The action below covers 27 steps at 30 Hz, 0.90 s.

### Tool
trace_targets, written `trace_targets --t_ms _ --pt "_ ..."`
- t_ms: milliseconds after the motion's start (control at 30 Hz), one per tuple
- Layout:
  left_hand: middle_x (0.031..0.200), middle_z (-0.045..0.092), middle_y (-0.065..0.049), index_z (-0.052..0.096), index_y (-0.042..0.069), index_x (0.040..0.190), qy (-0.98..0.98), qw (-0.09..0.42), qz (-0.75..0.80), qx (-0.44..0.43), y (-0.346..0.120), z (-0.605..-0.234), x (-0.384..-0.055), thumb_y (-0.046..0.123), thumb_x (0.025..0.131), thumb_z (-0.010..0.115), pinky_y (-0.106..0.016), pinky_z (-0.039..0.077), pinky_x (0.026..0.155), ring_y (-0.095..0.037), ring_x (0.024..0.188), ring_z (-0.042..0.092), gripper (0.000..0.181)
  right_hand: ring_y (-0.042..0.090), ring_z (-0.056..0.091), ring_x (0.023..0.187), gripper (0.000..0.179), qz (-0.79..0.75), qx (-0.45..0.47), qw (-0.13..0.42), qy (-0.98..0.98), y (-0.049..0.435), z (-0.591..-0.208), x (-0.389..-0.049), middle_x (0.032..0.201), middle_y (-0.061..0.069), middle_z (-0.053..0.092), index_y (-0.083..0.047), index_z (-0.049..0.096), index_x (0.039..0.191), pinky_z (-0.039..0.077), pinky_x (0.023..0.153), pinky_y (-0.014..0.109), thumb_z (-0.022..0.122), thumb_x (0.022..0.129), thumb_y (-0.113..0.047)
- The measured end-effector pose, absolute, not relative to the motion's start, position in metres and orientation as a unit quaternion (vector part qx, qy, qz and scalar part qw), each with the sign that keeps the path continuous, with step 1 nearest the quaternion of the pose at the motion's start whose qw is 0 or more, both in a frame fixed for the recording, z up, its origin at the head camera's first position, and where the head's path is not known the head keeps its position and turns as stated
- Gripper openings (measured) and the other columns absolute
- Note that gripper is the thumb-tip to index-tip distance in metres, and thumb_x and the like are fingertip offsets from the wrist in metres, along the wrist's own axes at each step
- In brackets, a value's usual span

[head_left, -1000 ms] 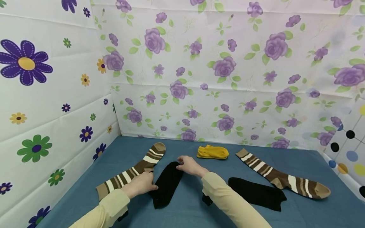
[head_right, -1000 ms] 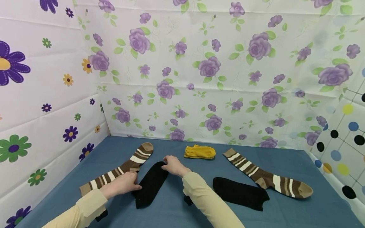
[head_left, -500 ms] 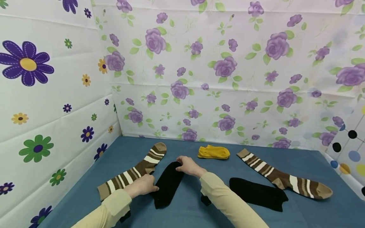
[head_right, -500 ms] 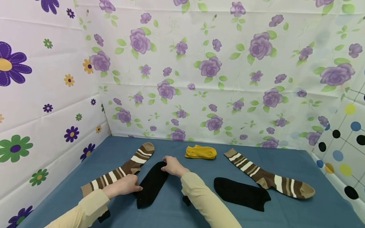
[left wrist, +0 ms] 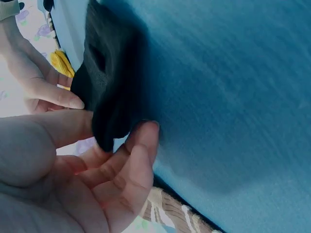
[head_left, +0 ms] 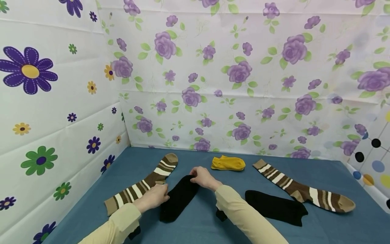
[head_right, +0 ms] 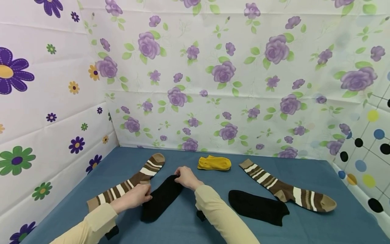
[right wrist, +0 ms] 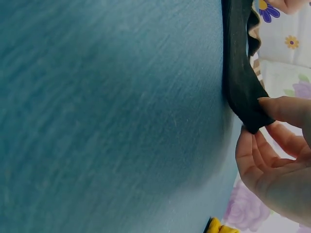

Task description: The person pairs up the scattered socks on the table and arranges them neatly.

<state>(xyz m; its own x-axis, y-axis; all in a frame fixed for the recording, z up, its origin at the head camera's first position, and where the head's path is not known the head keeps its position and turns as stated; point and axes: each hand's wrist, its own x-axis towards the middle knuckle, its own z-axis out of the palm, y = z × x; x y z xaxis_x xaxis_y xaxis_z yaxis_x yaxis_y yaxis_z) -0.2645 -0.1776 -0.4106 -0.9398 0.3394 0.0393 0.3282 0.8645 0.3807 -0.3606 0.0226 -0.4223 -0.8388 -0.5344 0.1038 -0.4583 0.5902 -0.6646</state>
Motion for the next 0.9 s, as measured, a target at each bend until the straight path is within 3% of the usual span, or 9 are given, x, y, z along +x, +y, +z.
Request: trace_targets --t_ms 300,533,700,900 --pt "0.058 0.04 -0.001 0.041 0.008 0.075 0.962 -0.033 0.222 0.158 -0.177 -0.412 -0.275 -0.001 0.085 0.061 -0.027 0.031 0.04 -0.012 0.042 0.038 0.023 0.019 0.054 0.061 0.009 -0.386 -0.255 0.07 0.884 0.031 -0.423 -0.358 0.078 0.005 0.053 0.0 0.06 0.093 0.046 0.05 0.028 0.063 0.084 -0.001" --pt "0.061 0.044 -0.006 0.046 0.003 0.082 0.947 0.032 0.306 0.097 -0.179 -0.412 -0.277 0.004 0.081 0.067 -0.028 0.041 0.039 -0.015 0.04 0.044 0.022 0.022 0.056 0.056 0.01 -0.417 -0.244 0.079 0.872 0.038 -0.426 -0.357 0.076 0.006 0.053 0.003 0.06 0.093 0.048 0.048 0.03 0.062 0.084 0.0" --pt "0.058 0.041 -0.005 0.041 0.005 0.068 0.934 0.084 0.341 0.063 -0.179 -0.41 -0.275 0.005 0.073 0.074 -0.031 0.046 0.042 -0.016 0.044 0.047 0.034 0.024 0.056 0.057 0.009 -0.432 -0.24 0.083 0.865 0.043 -0.425 -0.358 0.076 0.007 0.053 0.004 0.06 0.092 0.049 0.047 0.031 0.061 0.084 0.002" --pt "0.055 0.047 -0.007 0.046 0.004 0.069 0.931 0.102 0.345 0.059 -0.178 -0.407 -0.273 -0.003 0.068 0.075 -0.031 0.048 0.045 -0.016 0.046 0.051 0.03 0.025 0.057 0.057 0.007 -0.441 -0.241 0.081 0.86 0.049 -0.425 -0.358 0.075 0.007 0.053 0.005 0.06 0.09 0.049 0.047 0.031 0.061 0.083 0.003"
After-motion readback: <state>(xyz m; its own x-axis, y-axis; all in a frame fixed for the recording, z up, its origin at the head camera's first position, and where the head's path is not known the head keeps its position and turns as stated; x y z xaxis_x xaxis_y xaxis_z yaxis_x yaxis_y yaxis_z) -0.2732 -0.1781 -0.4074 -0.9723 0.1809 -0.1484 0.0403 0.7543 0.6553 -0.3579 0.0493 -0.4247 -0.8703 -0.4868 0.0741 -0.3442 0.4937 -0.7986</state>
